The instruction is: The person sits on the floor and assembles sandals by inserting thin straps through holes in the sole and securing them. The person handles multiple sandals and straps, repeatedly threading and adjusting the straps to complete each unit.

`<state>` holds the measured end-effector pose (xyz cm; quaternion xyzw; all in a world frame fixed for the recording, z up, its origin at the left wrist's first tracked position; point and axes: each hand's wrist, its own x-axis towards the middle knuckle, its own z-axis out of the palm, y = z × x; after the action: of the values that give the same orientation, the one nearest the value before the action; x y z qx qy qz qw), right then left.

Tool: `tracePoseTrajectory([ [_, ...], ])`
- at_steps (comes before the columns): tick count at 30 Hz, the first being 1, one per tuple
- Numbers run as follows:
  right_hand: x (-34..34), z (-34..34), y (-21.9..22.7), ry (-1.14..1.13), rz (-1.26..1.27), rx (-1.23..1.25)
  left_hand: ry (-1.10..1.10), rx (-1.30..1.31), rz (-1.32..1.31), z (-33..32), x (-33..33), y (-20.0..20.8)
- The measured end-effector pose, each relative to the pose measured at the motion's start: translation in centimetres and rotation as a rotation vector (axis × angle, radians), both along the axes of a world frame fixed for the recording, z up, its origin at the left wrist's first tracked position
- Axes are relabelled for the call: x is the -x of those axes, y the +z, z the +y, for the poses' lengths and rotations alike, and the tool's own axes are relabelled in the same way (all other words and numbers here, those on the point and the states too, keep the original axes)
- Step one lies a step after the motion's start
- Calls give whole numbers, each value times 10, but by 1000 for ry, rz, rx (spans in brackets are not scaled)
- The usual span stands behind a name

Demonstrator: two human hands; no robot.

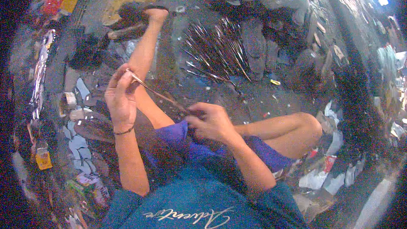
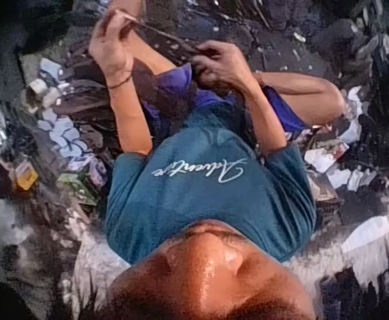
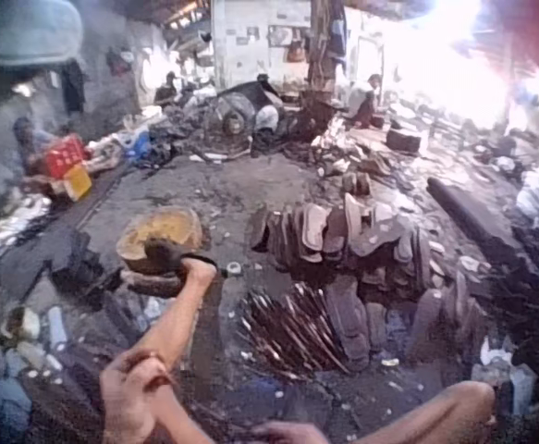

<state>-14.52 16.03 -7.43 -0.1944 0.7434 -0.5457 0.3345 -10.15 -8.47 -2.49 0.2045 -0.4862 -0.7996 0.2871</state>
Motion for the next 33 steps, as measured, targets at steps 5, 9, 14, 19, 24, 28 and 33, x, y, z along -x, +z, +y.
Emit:
tracePoseTrajectory([
  [5, 18, 6, 1, -550, -164, 278, 36, 200, -96, 5, -7, 17],
  [9, 5, -38, 34, -275, 220, 274, -87, 158, -126, 40, -11, 10],
  [14, -1, -34, 33, -196, 46, 242, -56, 7, -160, 48, -11, 10],
  [19, -6, -35, 36, -201, 59, 204, -14, 96, -209, 54, -16, 5],
  [24, -13, -38, 40, -221, -39, 209, -25, 152, -223, 60, -24, -3],
  [28, -14, -55, 39, -172, 565, 121, 88, 462, -367, 76, -40, -6],
  [33, -25, -65, 40, -76, 276, 159, 189, 1085, -592, 48, -97, -4],
])
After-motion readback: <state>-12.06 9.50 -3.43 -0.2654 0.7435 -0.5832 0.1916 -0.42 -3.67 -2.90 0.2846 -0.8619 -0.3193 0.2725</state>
